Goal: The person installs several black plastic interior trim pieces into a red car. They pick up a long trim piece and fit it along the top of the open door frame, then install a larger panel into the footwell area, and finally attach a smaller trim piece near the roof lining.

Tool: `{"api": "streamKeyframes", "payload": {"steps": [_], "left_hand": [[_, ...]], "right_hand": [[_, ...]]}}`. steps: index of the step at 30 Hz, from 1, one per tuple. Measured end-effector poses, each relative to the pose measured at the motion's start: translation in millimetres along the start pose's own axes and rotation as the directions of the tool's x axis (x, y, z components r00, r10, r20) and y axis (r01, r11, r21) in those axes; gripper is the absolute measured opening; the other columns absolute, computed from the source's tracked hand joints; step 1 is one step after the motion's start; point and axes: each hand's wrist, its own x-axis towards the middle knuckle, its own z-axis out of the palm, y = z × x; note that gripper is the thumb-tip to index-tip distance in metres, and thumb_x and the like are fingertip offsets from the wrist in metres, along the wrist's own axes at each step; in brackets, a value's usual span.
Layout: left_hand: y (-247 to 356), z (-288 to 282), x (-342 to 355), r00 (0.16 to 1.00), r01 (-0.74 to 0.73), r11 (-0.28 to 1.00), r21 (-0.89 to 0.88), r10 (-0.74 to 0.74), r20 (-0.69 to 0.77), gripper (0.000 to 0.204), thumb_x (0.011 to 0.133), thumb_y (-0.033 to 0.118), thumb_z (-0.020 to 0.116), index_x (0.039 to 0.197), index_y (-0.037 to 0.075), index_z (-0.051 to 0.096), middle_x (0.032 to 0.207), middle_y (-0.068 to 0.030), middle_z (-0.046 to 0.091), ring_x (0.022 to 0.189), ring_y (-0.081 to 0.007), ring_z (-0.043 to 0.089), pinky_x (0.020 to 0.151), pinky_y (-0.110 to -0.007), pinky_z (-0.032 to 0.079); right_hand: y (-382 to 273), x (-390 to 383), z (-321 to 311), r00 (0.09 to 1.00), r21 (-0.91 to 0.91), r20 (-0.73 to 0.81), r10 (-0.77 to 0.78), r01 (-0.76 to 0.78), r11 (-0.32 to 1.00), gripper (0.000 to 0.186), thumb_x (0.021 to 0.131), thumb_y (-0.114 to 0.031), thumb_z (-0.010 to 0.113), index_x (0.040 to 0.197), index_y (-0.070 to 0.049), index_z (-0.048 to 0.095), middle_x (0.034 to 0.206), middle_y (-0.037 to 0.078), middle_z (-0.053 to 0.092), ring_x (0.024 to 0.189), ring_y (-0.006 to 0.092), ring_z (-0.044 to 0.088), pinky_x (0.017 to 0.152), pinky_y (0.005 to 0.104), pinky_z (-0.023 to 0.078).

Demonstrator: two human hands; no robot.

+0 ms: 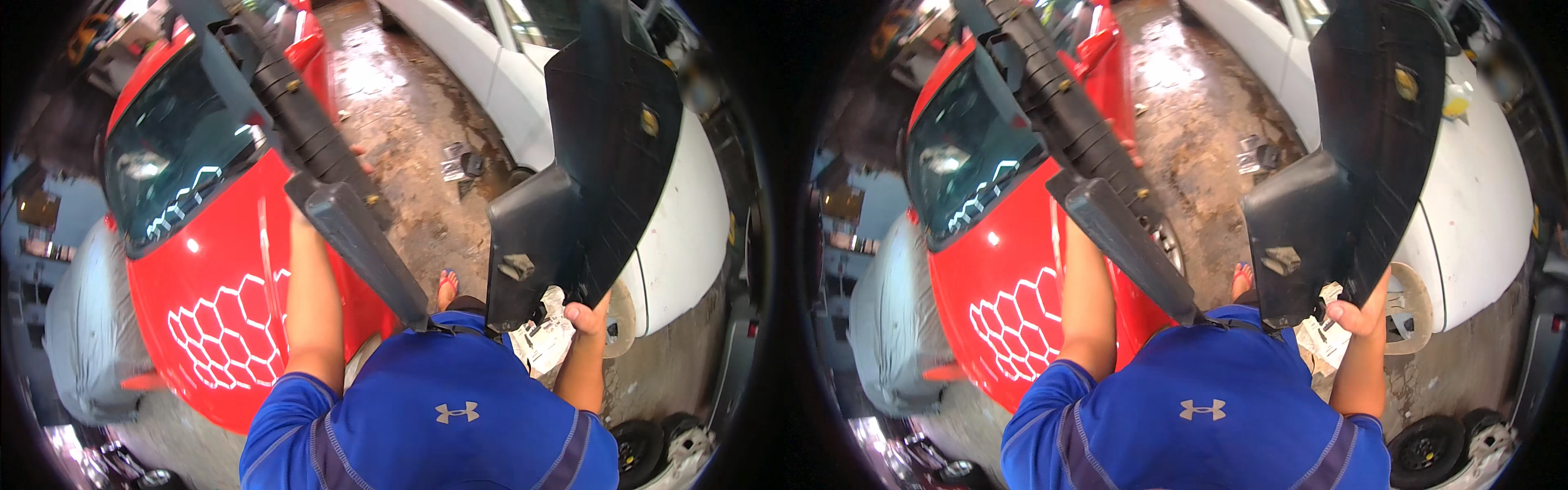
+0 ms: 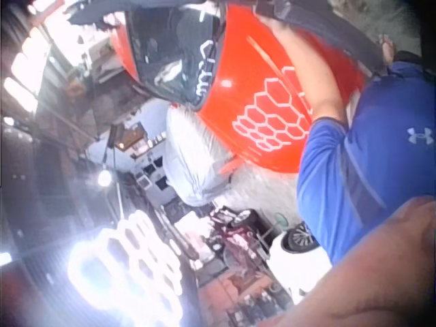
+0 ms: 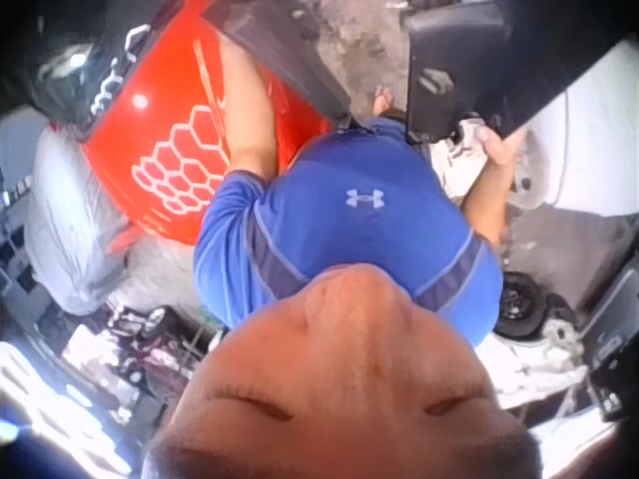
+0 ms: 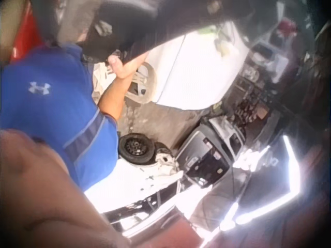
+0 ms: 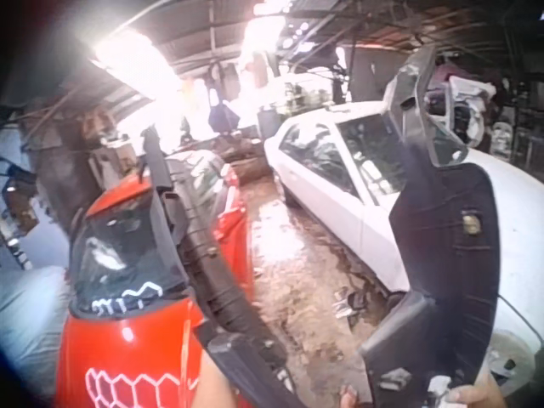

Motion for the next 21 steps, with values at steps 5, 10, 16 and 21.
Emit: {"api": "streamKeyframes", "payload": {"steps": [5, 10, 16, 21], "left_hand": [[37.3, -49.2, 61.2, 0.983, 0.003, 0.987, 0.159, 0.026, -0.182, 0.098, 0.084, 0.054, 0.074, 0.161, 0.009, 0.033, 0.138, -0.0219, 0.060, 0.121, -0.0391, 0.066, 0.100, -0.053, 0.058], [56.8, -115.1, 151.2, 0.895, 0.013, 0.982, 0.189, 0.073, -0.441, 0.089, 0.083, 0.045, 0.075, 0.154, 0.003, 0.040, 0.131, -0.0188, 0.063, 0.124, -0.0356, 0.064, 0.103, -0.052, 0.056], [120.0, -209.1, 252.7, 0.865, -0.037, 0.922, 0.386, 0.223, -0.449, 0.074, 0.083, 0.043, 0.074, 0.136, -0.006, 0.056, 0.125, -0.0210, 0.066, 0.115, -0.0336, 0.068, 0.104, -0.048, 0.055], [194.5, -256.3, 360.4, 0.821, -0.107, 0.829, 0.549, 0.385, -0.422, 0.080, 0.081, 0.038, 0.075, 0.143, -0.005, 0.050, 0.123, -0.0202, 0.065, 0.102, -0.0298, 0.069, 0.093, -0.039, 0.059]], "right_hand": [[14.6, 122.0, -2.6, 0.994, -0.102, -0.108, 0.025, -0.036, 0.994, 0.114, 0.069, -0.043, 0.087, 0.155, 0.007, 0.033, 0.149, 0.019, 0.047, 0.138, 0.0296, 0.046, 0.116, 0.0415, 0.035], [42.1, 233.6, 10.6, 0.994, -0.057, -0.110, 0.020, -0.026, 0.998, 0.114, 0.068, -0.041, 0.087, 0.155, 0.008, 0.031, 0.149, 0.018, 0.047, 0.137, 0.0293, 0.047, 0.116, 0.0415, 0.036], [122.0, 356.0, 49.3, 0.983, 0.081, -0.179, 0.025, -0.011, 0.997, 0.149, 0.054, -0.080, 0.089, 0.158, 0.008, 0.030, 0.159, 0.019, 0.040, 0.145, 0.0317, 0.041, 0.120, 0.0469, 0.033], [165.4, 473.9, 70.1, 0.993, -0.079, -0.108, -0.045, 0.037, 0.996, 0.143, 0.060, -0.071, 0.091, 0.159, 0.009, 0.026, 0.159, 0.019, 0.039, 0.146, 0.0323, 0.040, 0.121, 0.0471, 0.031]]}}
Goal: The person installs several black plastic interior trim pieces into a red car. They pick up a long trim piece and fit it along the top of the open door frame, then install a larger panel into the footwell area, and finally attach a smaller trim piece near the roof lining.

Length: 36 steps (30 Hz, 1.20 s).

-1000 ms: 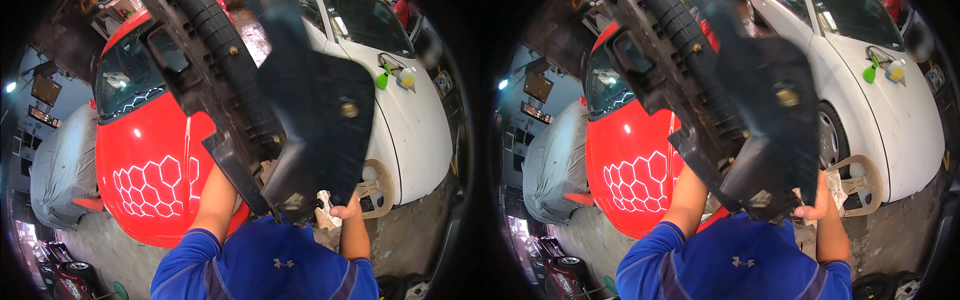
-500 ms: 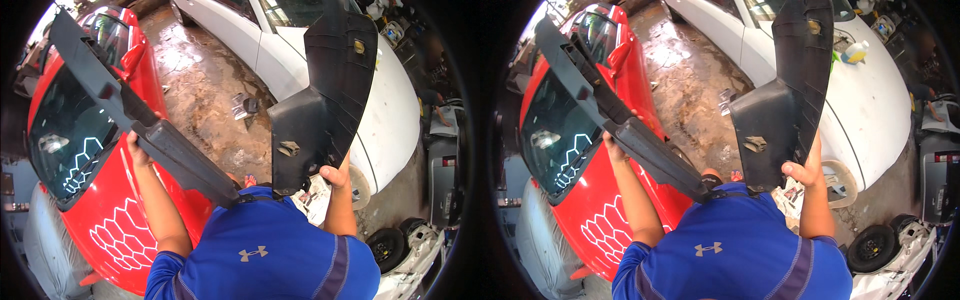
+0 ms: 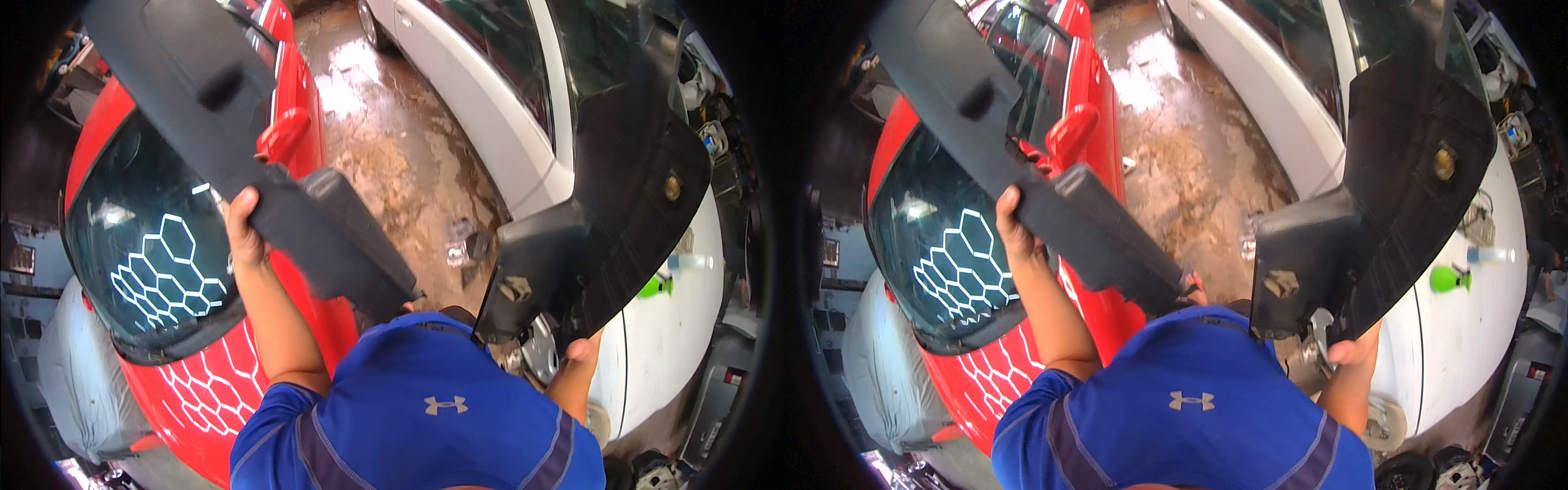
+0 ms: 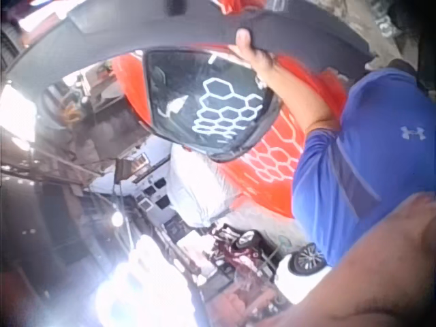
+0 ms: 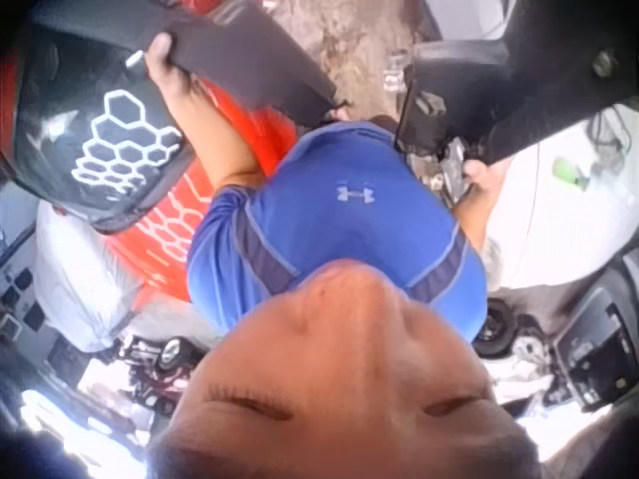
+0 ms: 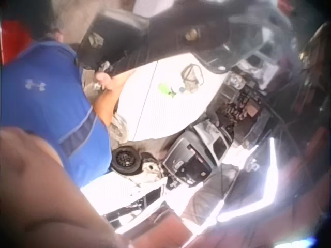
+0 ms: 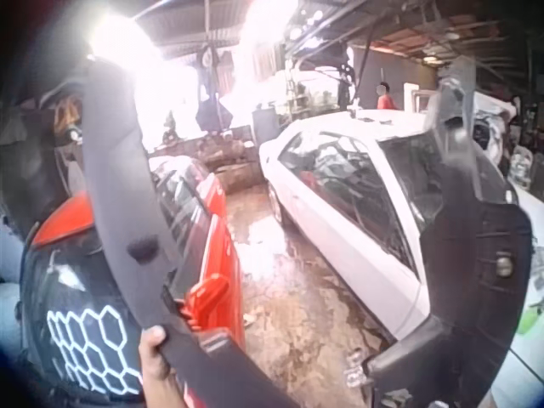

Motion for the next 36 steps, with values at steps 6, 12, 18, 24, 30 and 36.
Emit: {"api": "streamKeyframes", "payload": {"steps": [6, 12, 18, 24, 30, 36], "left_hand": [[-1.9, 3.1, 172.1, 0.985, -0.089, 0.985, -0.147, 0.108, 0.131, 0.100, 0.075, 0.035, 0.081, 0.156, -0.003, 0.036, 0.134, -0.0221, 0.057, 0.117, -0.0301, 0.065, 0.098, -0.043, 0.060], [-39.2, -53.5, 336.6, 0.936, -0.104, 0.891, -0.442, 0.238, 0.259, 0.123, 0.064, 0.027, 0.093, 0.162, 0.000, 0.024, 0.140, -0.0219, 0.052, 0.126, -0.0351, 0.059, 0.108, -0.050, 0.054], [-40.2, -140.2, 467.8, 0.887, -0.292, 0.869, -0.400, 0.403, 0.227, 0.125, 0.063, 0.032, 0.096, 0.161, 0.002, 0.025, 0.142, -0.0218, 0.051, 0.129, -0.0373, 0.055, 0.111, -0.053, 0.051], [-7.6, -192.4, 566.4, 0.750, -0.558, 0.819, 0.129, 0.565, -0.343, 0.078, 0.094, 0.050, 0.067, 0.150, 0.000, 0.045, 0.142, -0.0204, 0.057, 0.121, -0.0327, 0.064, 0.102, -0.045, 0.055], [16.5, -306.8, 722.2, 0.517, -0.701, 0.627, 0.339, 0.775, -0.363, 0.080, 0.095, 0.067, 0.063, 0.146, 0.006, 0.052, 0.137, -0.0101, 0.063, 0.122, -0.0269, 0.064, 0.107, -0.042, 0.052], [1.2, -393.6, 861.2, 0.297, -0.468, 0.791, 0.394, 0.561, -0.773, 0.069, 0.104, 0.059, 0.056, 0.134, -0.003, 0.058, 0.122, -0.0174, 0.068, 0.101, -0.0315, 0.071, 0.089, -0.047, 0.060]], "right_hand": [[30.3, 173.4, 85.8, 0.993, -0.227, 0.022, -0.119, 0.120, 0.966, 0.127, 0.066, -0.056, 0.090, 0.155, 0.012, 0.030, 0.154, 0.022, 0.043, 0.140, 0.0324, 0.045, 0.117, 0.0436, 0.034], [102.1, 393.1, 144.3, 0.956, -0.446, 0.085, -0.282, 0.290, 0.847, 0.122, 0.071, -0.063, 0.086, 0.154, 0.011, 0.033, 0.150, 0.021, 0.046, 0.136, 0.0326, 0.049, 0.114, 0.0444, 0.038], [162.9, 630.4, 273.2, 0.905, -0.309, 0.177, -0.386, 0.424, 0.851, 0.142, 0.067, -0.050, 0.093, 0.166, 0.003, 0.006, 0.161, 0.025, 0.032, 0.145, 0.0346, 0.040, 0.121, 0.0440, 0.031], [226.1, 790.8, 363.3, 0.880, -0.133, 0.313, -0.358, 0.414, 0.900, 0.141, 0.067, -0.048, 0.094, 0.166, 0.001, 0.007, 0.160, 0.021, 0.035, 0.143, 0.0310, 0.044, 0.118, 0.0413, 0.035], [302.2, 907.0, 441.8, 0.838, -0.061, 0.446, -0.315, 0.379, 0.923, 0.138, 0.070, -0.050, 0.091, 0.165, 0.004, 0.006, 0.162, 0.021, 0.031, 0.146, 0.0311, 0.039, 0.121, 0.0422, 0.031], [362.6, 1012.2, 488.0, 0.835, -0.116, 0.490, -0.250, 0.347, 0.931, 0.137, 0.071, -0.059, 0.086, 0.163, 0.010, 0.010, 0.164, 0.024, 0.027, 0.149, 0.0340, 0.034, 0.123, 0.0448, 0.026]]}}
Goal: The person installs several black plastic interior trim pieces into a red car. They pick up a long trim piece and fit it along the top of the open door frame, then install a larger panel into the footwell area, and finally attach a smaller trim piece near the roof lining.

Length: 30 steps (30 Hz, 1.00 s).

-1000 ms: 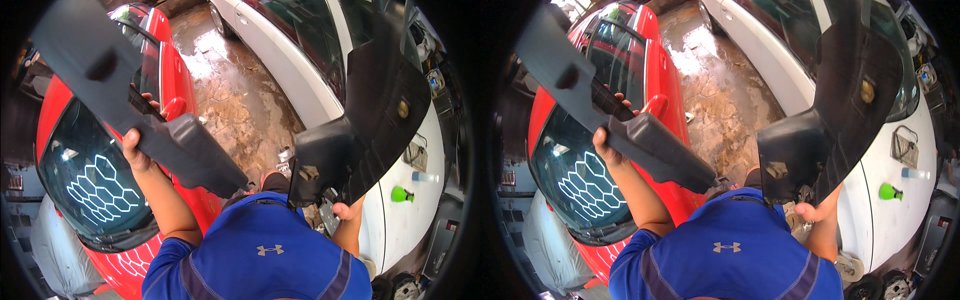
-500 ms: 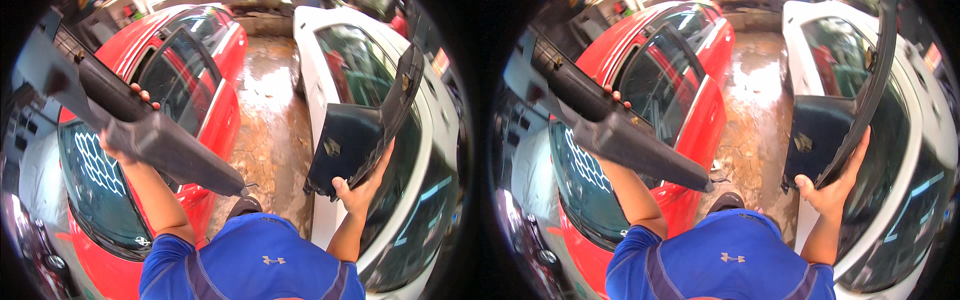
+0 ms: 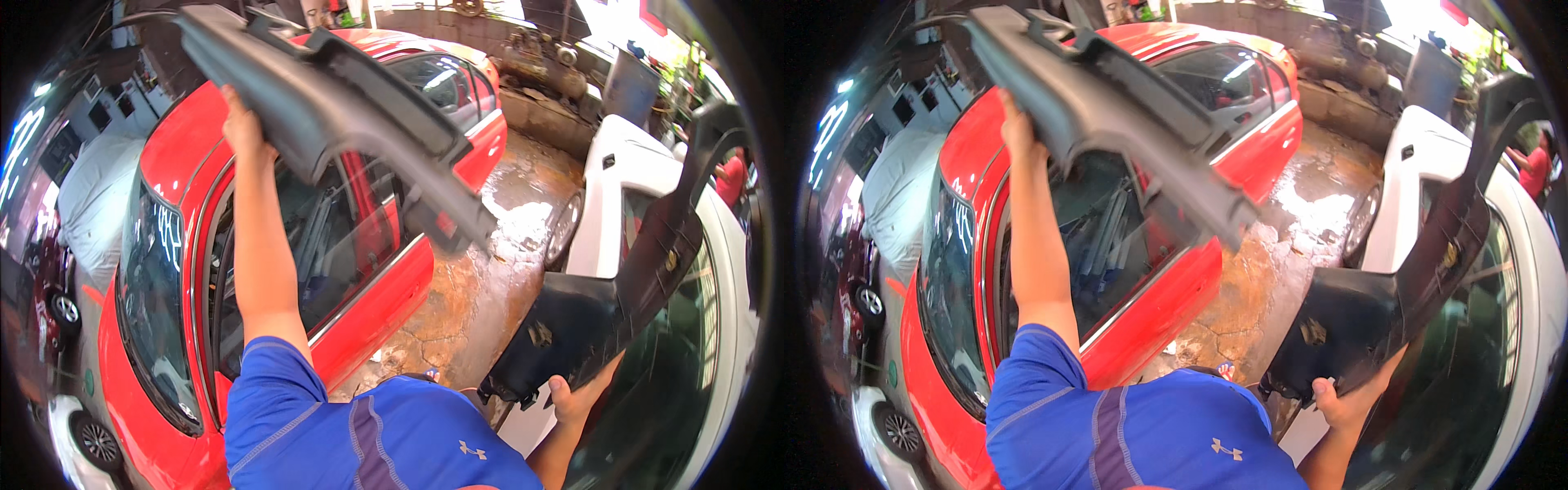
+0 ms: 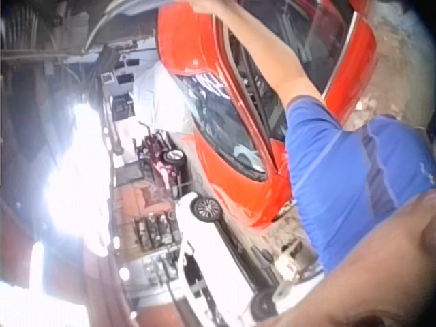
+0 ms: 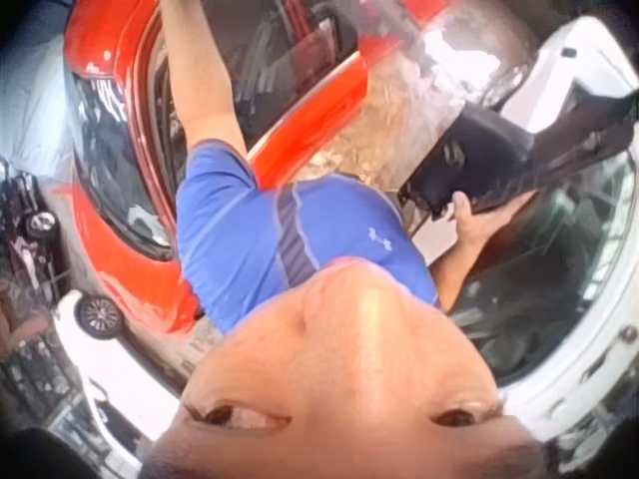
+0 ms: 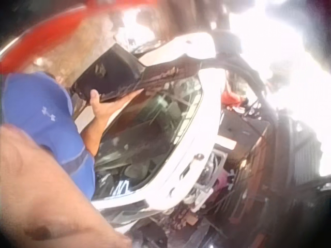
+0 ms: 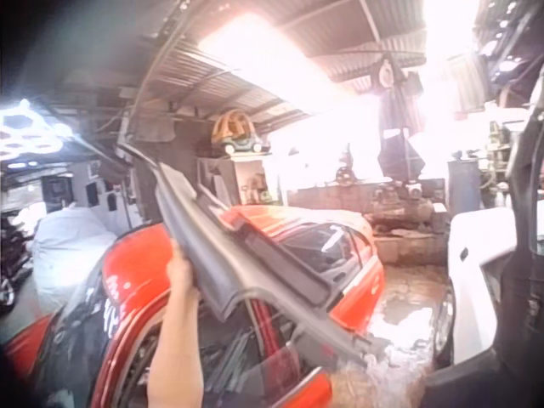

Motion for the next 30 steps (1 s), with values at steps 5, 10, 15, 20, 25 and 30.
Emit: {"api": "streamKeyframes", "payload": {"steps": [5, 10, 15, 20, 25, 30], "left_hand": [[-88.9, 51.7, 85.4, 0.961, 0.003, 0.986, 0.166, 0.043, -0.273, 0.054, 0.111, 0.041, 0.050, 0.117, -0.013, 0.058, 0.109, -0.0207, 0.068, 0.091, -0.0327, 0.071, 0.077, -0.049, 0.060], [-130.4, 93.8, 123.1, 0.884, -0.068, 0.969, 0.239, 0.169, -0.435, 0.053, 0.112, 0.036, 0.046, 0.123, -0.015, 0.056, 0.118, -0.0210, 0.068, 0.099, -0.0342, 0.071, 0.081, -0.049, 0.060], [-165.9, 115.2, 176.9, 0.808, -0.221, 0.967, 0.124, 0.253, -0.532, 0.052, 0.113, 0.034, 0.045, 0.120, -0.016, 0.058, 0.118, -0.0215, 0.068, 0.103, -0.0318, 0.069, 0.093, -0.043, 0.056], [-197.9, 72.3, 285.3, 0.852, -0.371, 0.902, 0.223, 0.426, -0.304, 0.044, 0.110, 0.029, 0.053, 0.125, -0.013, 0.054, 0.129, -0.0224, 0.063, 0.106, -0.0288, 0.065, 0.100, -0.039, 0.048], [-248.1, 59.4, 346.7, 0.906, -0.316, 0.949, -0.009, 0.298, -0.300, 0.035, 0.111, 0.020, 0.051, 0.136, -0.003, 0.045, 0.132, -0.0194, 0.058, 0.108, -0.0299, 0.067, 0.093, -0.046, 0.062], [-268.8, 30.1, 420.3, 0.889, -0.292, 0.954, -0.064, 0.247, -0.386, 0.033, 0.111, 0.018, 0.050, 0.141, 0.005, 0.042, 0.132, -0.0155, 0.057, 0.105, -0.0331, 0.069, 0.088, -0.048, 0.066]], "right_hand": [[58.7, 86.6, 8.8, 0.998, -0.009, 0.064, -0.017, 0.017, 1.000, 0.136, 0.072, -0.064, 0.084, 0.164, 0.007, 0.013, 0.162, 0.022, 0.030, 0.146, 0.0329, 0.037, 0.121, 0.0438, 0.029], [122.3, 171.1, 25.8, 0.983, 0.076, 0.174, -0.064, 0.051, 0.996, 0.138, 0.069, -0.059, 0.088, 0.166, 0.003, 0.010, 0.164, 0.021, 0.029, 0.145, 0.0312, 0.041, 0.122, 0.0419, 0.030], [175.1, 257.7, 61.8, 0.953, 0.082, 0.295, -0.074, 0.052, 0.995, 0.138, 0.068, -0.052, 0.090, 0.167, -0.001, 0.009, 0.164, 0.020, 0.029, 0.146, 0.0315, 0.040, 0.120, 0.0424, 0.034], [205.4, 329.5, 112.7, 0.936, 0.204, 0.347, -0.056, -0.018, 0.979, 0.140, 0.065, -0.051, 0.091, 0.167, 0.000, 0.010, 0.159, 0.022, 0.036, 0.141, 0.0334, 0.047, 0.118, 0.0444, 0.038], [244.5, 383.8, 177.5, 0.921, 0.082, 0.376, -0.098, 0.072, 0.994, 0.141, 0.064, -0.054, 0.090, 0.167, -0.001, 0.009, 0.157, 0.024, 0.040, 0.140, 0.0352, 0.048, 0.118, 0.0459, 0.037], [252.2, 437.2, 238.7, 0.898, 0.192, 0.434, -0.069, -0.017, 0.981, 0.141, 0.067, -0.055, 0.091, 0.167, -0.003, 0.007, 0.161, 0.020, 0.035, 0.144, 0.0313, 0.043, 0.119, 0.0439, 0.036]]}}
